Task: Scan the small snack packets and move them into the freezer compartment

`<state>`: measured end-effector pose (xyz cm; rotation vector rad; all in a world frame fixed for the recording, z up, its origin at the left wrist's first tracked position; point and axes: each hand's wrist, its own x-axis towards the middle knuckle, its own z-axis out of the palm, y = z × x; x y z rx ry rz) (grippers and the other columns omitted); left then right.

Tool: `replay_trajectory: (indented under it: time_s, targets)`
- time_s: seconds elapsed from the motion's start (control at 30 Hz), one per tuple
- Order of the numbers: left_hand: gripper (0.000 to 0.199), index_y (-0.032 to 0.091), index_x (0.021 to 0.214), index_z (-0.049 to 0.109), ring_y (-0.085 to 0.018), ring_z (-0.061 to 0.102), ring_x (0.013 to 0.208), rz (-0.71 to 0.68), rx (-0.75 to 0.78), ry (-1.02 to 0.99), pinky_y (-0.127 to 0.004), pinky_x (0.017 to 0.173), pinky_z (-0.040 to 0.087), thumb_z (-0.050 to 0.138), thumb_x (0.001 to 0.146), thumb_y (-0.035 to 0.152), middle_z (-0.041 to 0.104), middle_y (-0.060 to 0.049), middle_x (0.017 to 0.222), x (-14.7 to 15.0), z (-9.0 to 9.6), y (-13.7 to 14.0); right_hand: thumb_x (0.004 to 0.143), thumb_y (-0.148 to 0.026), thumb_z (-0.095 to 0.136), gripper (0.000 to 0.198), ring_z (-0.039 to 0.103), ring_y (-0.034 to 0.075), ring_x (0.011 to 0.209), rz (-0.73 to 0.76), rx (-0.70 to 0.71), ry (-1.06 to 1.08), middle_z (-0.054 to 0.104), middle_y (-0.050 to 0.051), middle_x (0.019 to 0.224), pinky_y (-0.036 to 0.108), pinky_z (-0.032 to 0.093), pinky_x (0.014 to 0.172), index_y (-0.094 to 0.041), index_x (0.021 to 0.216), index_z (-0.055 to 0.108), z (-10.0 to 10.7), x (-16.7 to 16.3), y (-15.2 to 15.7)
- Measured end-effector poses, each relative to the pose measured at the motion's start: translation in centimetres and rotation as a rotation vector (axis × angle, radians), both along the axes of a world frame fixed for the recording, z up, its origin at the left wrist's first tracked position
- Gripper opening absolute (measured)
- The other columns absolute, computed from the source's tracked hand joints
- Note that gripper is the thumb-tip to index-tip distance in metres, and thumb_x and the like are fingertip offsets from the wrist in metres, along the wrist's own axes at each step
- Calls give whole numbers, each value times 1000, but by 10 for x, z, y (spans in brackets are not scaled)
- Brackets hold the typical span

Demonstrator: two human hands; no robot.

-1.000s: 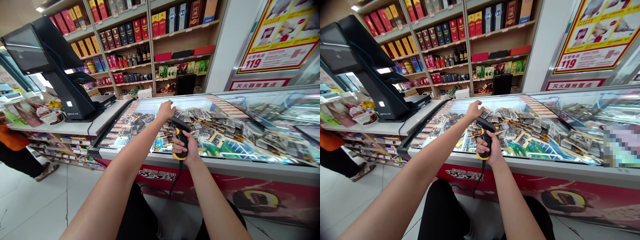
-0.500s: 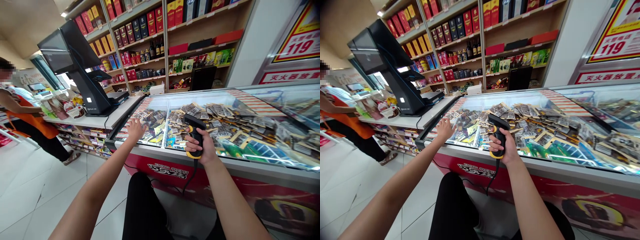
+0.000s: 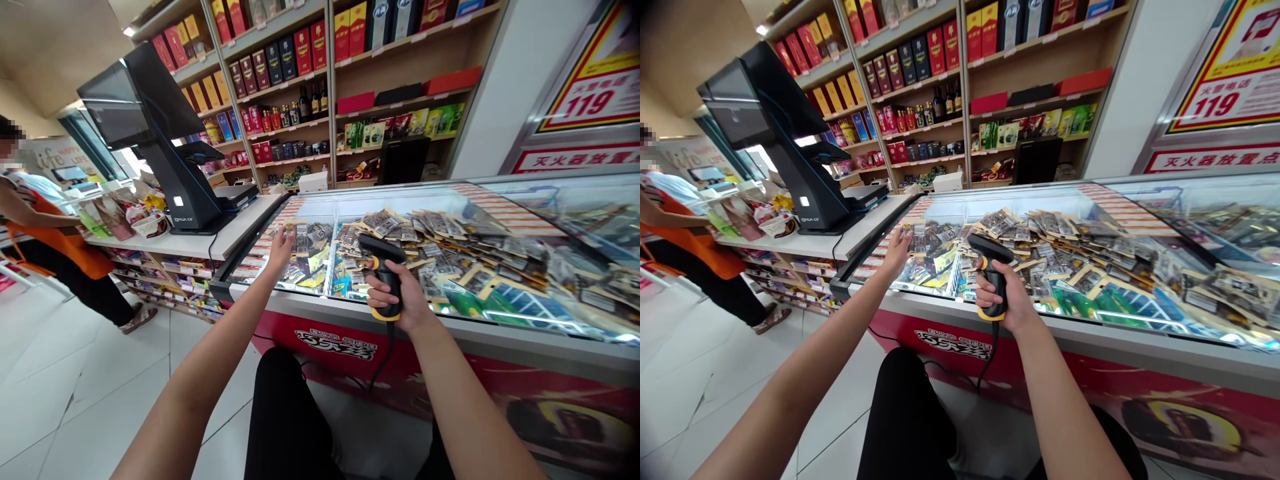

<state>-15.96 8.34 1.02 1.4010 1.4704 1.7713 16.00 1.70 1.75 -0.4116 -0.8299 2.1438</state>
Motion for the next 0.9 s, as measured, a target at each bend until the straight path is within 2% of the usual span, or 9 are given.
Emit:
replay_trajectory:
  time_s: [0.1,0.2,0.3,0.37,0.47,0.57,0.7,0.9]
  targets:
    - [44,28,140,62,-25,71,124,-96,-24,-158,-41,104,59,60,101,48,73,-9,135,21,3,14,85,-50,83,40,24,2,40,52,12,-83,43,-10,59,16,33,44,-22,97,57,-1,-8,1]
    - [44,33,143,60,-26,74,117,-142,-103,-293,-48,100,63,60,102,48,72,-7,136,37,1,29,83,-53,85,45,30,3,42,59,20,-159,47,-9,60,16,34,44,-22,93,55,-1,-14,1]
    - [51,32,146,58,-29,75,114,-209,-164,-323,-54,98,64,61,101,55,73,-9,136,44,-9,35,82,-57,86,49,32,3,42,45,31,-212,48,-8,60,17,35,44,-22,90,52,-1,-17,2]
    - [59,31,148,57,-32,75,117,-238,-183,-305,-57,97,64,64,98,61,69,-10,143,42,-15,34,81,-59,87,52,32,4,42,19,52,-250,48,-8,59,18,35,43,-23,88,51,-1,-19,1]
    - [62,31,148,59,-33,75,117,-230,-176,-309,-60,99,63,68,95,62,62,-10,153,36,-20,29,78,-62,89,56,34,4,42,-40,98,-317,50,-7,59,19,36,42,-23,84,49,-1,-23,-2]
    - [56,31,145,63,-34,75,116,-200,-166,-326,-62,100,62,70,95,57,68,-10,145,32,-19,24,78,-62,89,55,36,5,42,-77,154,-362,51,-7,59,20,36,42,-23,89,52,0,-26,-7]
    - [54,29,146,63,-34,72,124,-176,-188,-380,-56,101,63,72,96,47,66,-11,150,35,-14,21,81,-62,88,52,37,6,42,-97,184,-367,50,-7,58,20,37,41,-23,94,55,0,-28,-10]
    - [56,32,152,55,-31,70,129,-209,-224,-447,-52,99,66,67,99,45,62,-8,155,41,-7,14,82,-60,88,50,37,6,43,-103,173,-360,51,-6,58,20,37,42,-22,94,57,0,-28,-9]
